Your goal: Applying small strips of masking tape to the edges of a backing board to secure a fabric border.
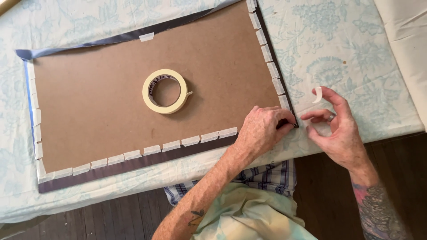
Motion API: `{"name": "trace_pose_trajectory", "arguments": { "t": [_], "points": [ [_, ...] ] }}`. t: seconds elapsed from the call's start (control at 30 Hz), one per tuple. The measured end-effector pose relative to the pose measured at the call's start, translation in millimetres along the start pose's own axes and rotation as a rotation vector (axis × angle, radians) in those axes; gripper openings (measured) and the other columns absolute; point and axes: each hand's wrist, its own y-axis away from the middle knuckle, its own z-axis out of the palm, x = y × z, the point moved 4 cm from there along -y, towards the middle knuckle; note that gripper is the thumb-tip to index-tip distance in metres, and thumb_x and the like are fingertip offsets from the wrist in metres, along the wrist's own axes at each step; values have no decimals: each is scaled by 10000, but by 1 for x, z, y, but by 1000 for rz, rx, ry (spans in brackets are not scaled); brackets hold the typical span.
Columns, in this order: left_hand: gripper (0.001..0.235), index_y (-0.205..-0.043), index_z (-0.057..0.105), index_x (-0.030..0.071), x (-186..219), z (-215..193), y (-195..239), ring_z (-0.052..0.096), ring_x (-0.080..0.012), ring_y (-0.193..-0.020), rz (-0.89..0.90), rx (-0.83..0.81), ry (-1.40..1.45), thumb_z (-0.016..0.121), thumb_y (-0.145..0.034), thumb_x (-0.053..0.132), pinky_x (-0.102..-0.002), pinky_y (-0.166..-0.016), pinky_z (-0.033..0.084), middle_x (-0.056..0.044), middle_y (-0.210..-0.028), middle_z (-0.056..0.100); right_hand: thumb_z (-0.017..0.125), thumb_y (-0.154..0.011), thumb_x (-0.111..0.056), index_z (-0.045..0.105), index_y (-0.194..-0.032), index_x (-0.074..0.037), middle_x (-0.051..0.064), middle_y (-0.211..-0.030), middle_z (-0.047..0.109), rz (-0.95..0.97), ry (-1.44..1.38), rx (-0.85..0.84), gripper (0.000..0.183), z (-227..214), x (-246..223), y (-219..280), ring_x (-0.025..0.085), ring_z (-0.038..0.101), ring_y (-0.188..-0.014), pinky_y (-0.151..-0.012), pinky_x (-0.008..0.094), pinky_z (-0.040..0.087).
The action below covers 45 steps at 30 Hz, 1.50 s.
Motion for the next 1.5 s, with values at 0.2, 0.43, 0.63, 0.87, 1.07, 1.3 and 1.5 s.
{"name": "trace_pose_trajectory", "arguments": {
  "t": [0.2, 0.43, 0.63, 0.87, 1.07, 1.3, 1.5],
  "points": [
    [149, -947, 703, 190, 1, -4, -5, 747, -174, -743, -116, -65, 98, 735, -817, 126, -336, -666, 570, 27, -803, 772, 745, -821, 52, 375, -1532, -70, 107, -1514, 539, 111, 54, -22, 810, 9, -10, -5, 149, 689, -933, -1000, 318, 528],
    [180, -981, 710, 171, 4, -8, -10, 733, -194, -756, -89, -110, 84, 675, -832, 77, -350, -646, 564, -1, -859, 770, 715, -814, 103, 368, -1543, -126, 60, -1502, 522, 241, -107, 8, 839, 6, 0, -7, 168, 712, -920, -987, 285, 549],
    [161, -1024, 755, 258, 0, -3, -7, 749, -270, -985, -169, -199, 70, 746, -865, 231, -412, -848, 607, 14, -1006, 743, 827, -738, 73, 400, -1575, -171, 86, -1434, 584, 296, -262, 50, 971, 2, 25, -3, 202, 751, -898, -764, 287, 621],
    [142, -1037, 755, 212, 1, -5, -5, 765, -208, -909, -214, -176, 163, 730, -902, 177, -371, -820, 622, 8, -925, 762, 779, -771, 78, 385, -1574, -122, 84, -1465, 537, 194, -85, 82, 916, -5, 13, 4, 170, 709, -954, -843, 271, 562],
    [136, -1023, 754, 195, 3, -5, -7, 768, -231, -914, -197, -139, 190, 749, -888, 182, -376, -813, 625, -10, -916, 773, 791, -767, 58, 418, -1569, -112, 73, -1435, 567, 223, -17, 60, 901, 10, -1, -1, 152, 711, -918, -849, 274, 553],
    [63, -916, 681, 186, 9, -12, -12, 702, -130, -681, -201, -133, 159, 736, -884, 181, -290, -644, 550, 42, -764, 748, 697, -830, 92, 389, -1547, -155, 66, -1484, 551, 279, -9, -15, 818, 6, -11, -4, 169, 722, -904, -789, 250, 541],
    [44, -915, 669, 165, 5, -12, -13, 675, -189, -623, -140, -96, 107, 705, -918, 190, -339, -599, 499, 37, -763, 744, 711, -861, 43, 378, -1549, -122, 80, -1469, 554, 228, 0, 25, 782, 10, -18, -8, 162, 686, -853, -900, 300, 579]
  ]
}}
